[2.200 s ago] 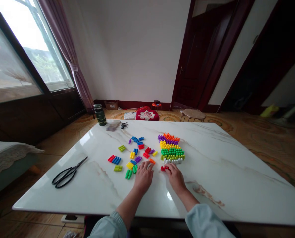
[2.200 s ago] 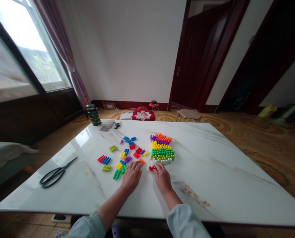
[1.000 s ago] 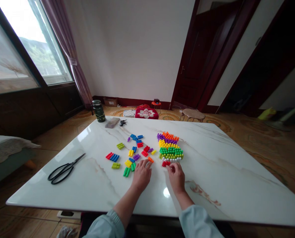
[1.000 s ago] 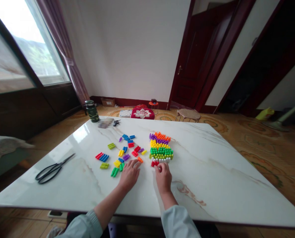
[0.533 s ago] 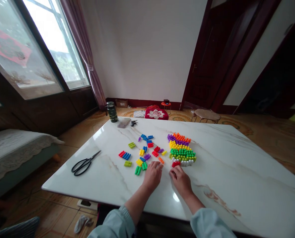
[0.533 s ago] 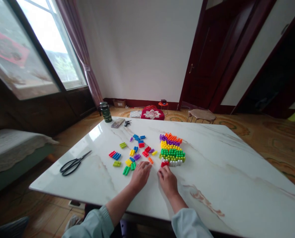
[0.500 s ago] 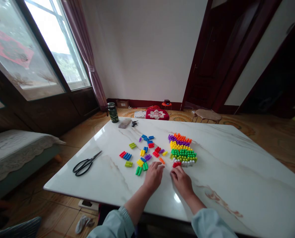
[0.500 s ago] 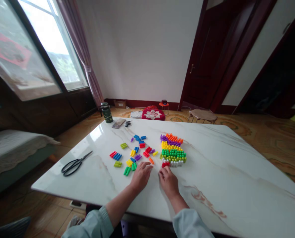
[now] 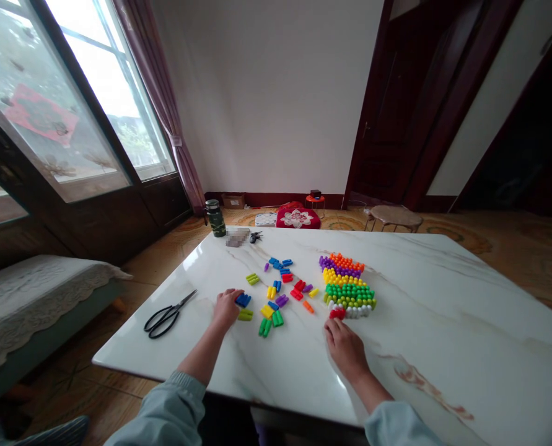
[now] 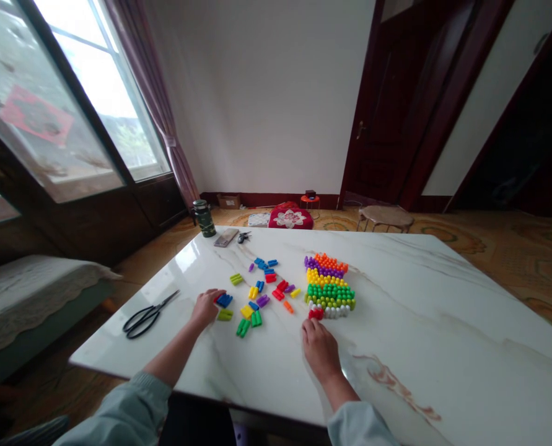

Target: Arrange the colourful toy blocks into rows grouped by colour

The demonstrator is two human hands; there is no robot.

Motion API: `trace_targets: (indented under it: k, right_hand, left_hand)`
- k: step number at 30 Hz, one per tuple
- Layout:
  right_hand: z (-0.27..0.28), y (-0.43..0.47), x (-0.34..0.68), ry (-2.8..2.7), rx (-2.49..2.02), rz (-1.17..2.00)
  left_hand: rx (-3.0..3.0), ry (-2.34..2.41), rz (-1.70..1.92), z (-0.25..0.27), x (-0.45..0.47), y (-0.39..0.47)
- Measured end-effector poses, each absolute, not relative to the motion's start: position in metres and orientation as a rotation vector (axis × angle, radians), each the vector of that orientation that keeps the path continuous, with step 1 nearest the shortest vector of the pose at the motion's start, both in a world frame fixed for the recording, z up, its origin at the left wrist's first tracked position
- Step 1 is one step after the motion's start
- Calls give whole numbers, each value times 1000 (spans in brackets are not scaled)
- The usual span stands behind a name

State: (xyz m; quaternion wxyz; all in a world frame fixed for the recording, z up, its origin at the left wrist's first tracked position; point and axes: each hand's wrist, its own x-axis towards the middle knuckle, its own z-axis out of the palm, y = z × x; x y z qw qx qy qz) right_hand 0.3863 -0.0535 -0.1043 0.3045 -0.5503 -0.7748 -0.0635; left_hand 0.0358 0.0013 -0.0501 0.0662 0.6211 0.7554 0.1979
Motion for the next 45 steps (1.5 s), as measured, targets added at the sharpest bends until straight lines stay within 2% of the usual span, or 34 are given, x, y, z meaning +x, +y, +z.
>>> trace_targets:
  k: [5, 10, 14, 19, 31, 39, 45]
  right_hand:
    - [-104, -54, 385, -2028, -1457, -164]
    - [-101, -54, 383, -2021, -1468, -152]
    - [-100, -55, 382, -2027, -1484, -167]
    - [-97, -55, 382, -2059, -1491, -191]
    - [-95, -57, 381, -2078, -1562, -120]
    - [-92, -57, 381, -2083, -1568, -79]
    - [-94, -56, 381, -2108, -1557, -104]
  left_hand:
    - [1941, 2153, 542, -47, 23, 10]
    - [1989, 2073, 674, -29, 42, 21]
    - [2163, 1718, 690, -22, 91, 16]
    - [2320, 1333, 518, -23, 143, 21]
    - [2237, 1719, 280, -39, 216, 98]
    - [2253, 1601, 679, -34, 212, 50]
    - [2244, 1311, 970, -69, 185, -28]
